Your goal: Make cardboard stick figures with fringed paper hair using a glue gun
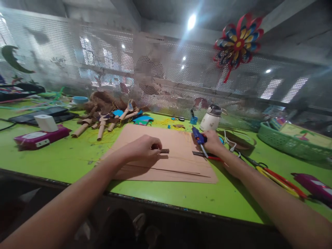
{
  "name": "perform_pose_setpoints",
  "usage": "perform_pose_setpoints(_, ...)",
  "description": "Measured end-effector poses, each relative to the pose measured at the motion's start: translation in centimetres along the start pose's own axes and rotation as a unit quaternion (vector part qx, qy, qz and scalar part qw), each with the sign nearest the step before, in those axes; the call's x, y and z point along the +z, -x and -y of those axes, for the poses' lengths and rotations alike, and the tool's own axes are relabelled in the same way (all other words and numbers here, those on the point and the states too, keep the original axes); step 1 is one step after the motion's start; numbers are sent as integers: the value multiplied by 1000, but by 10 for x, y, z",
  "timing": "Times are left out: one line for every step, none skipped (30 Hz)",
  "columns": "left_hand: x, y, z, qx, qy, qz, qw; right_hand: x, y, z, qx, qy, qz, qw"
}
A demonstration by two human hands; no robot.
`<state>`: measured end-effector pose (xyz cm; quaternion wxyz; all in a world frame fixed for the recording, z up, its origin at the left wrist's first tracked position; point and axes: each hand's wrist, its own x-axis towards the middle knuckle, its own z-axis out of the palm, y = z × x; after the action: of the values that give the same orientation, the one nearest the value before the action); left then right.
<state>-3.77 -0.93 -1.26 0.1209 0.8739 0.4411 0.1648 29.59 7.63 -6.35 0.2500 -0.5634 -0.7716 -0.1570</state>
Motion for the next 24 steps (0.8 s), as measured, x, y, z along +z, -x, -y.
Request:
perform_pose_setpoints(0, 1, -1, -8, -1, 2, 1000, 3, -4, -2, -12, 2, 5, 1000)
perform_pose_setpoints(1, 1, -1, -14, -3, 3, 1000, 5, -8, -4, -24, 5, 11, 1000)
perform_pose_setpoints(2, 1, -1, -18, -4, 4, 1000, 8, -12, -6, -35, 8, 19, 999)
perform_pose_setpoints(2, 1, 0, -19, -4, 7, 1000, 11, -15, -8, -43, 12, 27, 999)
perform_pose_setpoints(3, 1, 0, -17, -4, 10, 1000, 13, -17, -9, -50, 16, 36, 998)
perform_pose_setpoints(3, 1, 1, -12, -4, 13, 1000, 16, -19, -10, -54, 21, 45, 997)
perform_pose_setpoints(3, 1, 1, -8, -4, 15, 1000, 18, -20, -11, -56, 25, 54, 997)
perform_pose_setpoints(3, 1, 2, -4, -5, 16, 1000, 20, -20, -11, -57, 30, 64, 996)
perform_pose_setpoints(3, 1, 2, -3, -7, 16, 1000, 21, -20, -11, -59, 34, 75, 995)
perform_pose_setpoints(2, 2, 1, -3, -8, 15, 1000, 20, -20, -11, -62, 38, 86, 994)
perform_pose_setpoints(2, 2, 0, -5, -9, 14, 1000, 19, -20, -11, -65, 42, 97, 992)
perform_pose_setpoints(1, 2, -1, -8, -9, 15, 1000, 16, -20, -10, -69, 46, 107, 991)
perform_pose_setpoints(1, 3, -2, -9, -9, 16, 1000, 12, -20, -9, -73, 49, 117, 989)
perform_pose_setpoints(0, 3, -2, -10, -8, 18, 1000, 6, -21, -7, -79, 53, 126, 987)
perform_pose_setpoints(0, 3, -3, -10, -7, 19, 1000, -1, -21, -4, -84, 56, 135, 986)
perform_pose_setpoints(0, 3, -3, -10, -6, 21, 1000, -8, -22, 0, -89, 60, 141, 984)
perform_pose_setpoints(0, 3, -3, -9, -6, 23, 1000, -15, -23, 6, -95, 64, 146, 983)
perform_pose_setpoints(0, 3, -3, -8, -6, 24, 1000, -22, -24, 12, -99, 68, 149, 982)
perform_pose_setpoints(0, 2, -3, -6, -6, 24, 1000, -28, -24, 20, -103, 73, 151, 980)
perform_pose_setpoints(1, 2, -2, -5, -6, 24, 1000, -33, -25, 28, -109, 77, 156, 979)
perform_pose_setpoints(1, 2, -2, -4, -5, 23, 1000, -36, -27, 36, -116, 80, 165, 976)
perform_pose_setpoints(2, 3, -2, -4, -4, 22, 1000, -37, -29, 43, -120, 84, 177, 973)
perform_pose_setpoints(2, 3, -2, -5, -1, 22, 1000, -37, -33, 50, -119, 91, 187, 971)
perform_pose_setpoints(2, 3, -1, -6, 2, 22, 1000, -36, -38, 55, -112, 99, 196, 969)
